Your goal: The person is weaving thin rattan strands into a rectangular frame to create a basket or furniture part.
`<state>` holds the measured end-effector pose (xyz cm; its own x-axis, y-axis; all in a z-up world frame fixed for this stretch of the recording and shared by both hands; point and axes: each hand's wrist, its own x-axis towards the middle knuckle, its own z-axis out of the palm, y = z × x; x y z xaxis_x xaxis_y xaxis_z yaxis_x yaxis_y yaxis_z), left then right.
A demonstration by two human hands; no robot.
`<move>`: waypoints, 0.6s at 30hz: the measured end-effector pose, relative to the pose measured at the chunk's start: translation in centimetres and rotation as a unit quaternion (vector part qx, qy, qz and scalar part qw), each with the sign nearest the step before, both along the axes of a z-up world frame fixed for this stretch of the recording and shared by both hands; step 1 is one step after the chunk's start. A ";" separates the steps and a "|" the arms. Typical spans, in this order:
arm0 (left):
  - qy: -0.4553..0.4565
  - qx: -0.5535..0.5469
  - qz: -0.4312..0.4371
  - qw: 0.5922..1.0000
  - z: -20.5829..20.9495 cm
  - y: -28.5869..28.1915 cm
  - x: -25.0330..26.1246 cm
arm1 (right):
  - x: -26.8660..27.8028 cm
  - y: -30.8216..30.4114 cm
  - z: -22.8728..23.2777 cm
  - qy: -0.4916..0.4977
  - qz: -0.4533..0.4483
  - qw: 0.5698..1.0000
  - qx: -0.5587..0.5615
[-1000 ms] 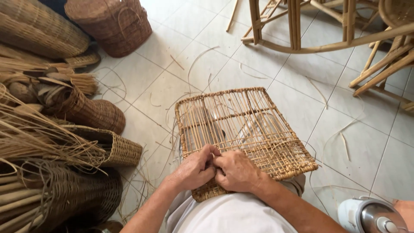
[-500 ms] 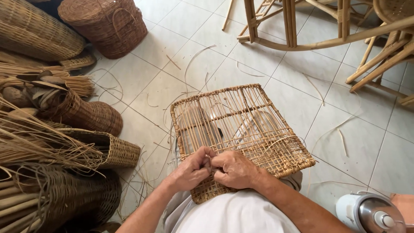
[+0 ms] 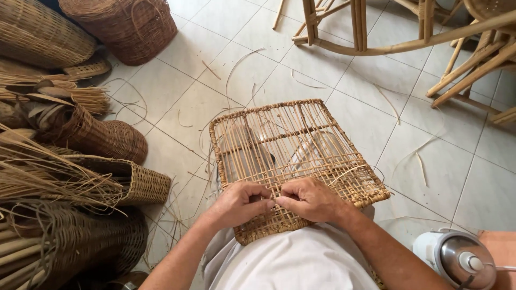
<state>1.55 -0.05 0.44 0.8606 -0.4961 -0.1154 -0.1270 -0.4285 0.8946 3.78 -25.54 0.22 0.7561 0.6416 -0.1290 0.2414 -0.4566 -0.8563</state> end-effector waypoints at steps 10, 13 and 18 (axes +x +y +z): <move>-0.023 0.026 0.005 0.999 -2.5 -0.8 -0.4 | -0.4 0.5 -4.9 0.002 -0.034 0.999 0.012; -0.011 0.006 0.000 1.000 -2.0 -0.8 -0.9 | -0.9 0.5 -5.8 -0.010 -0.025 0.999 0.020; 0.055 0.112 0.000 0.992 2.2 -1.1 0.3 | 0.6 0.1 -1.9 -0.085 -0.004 0.996 0.003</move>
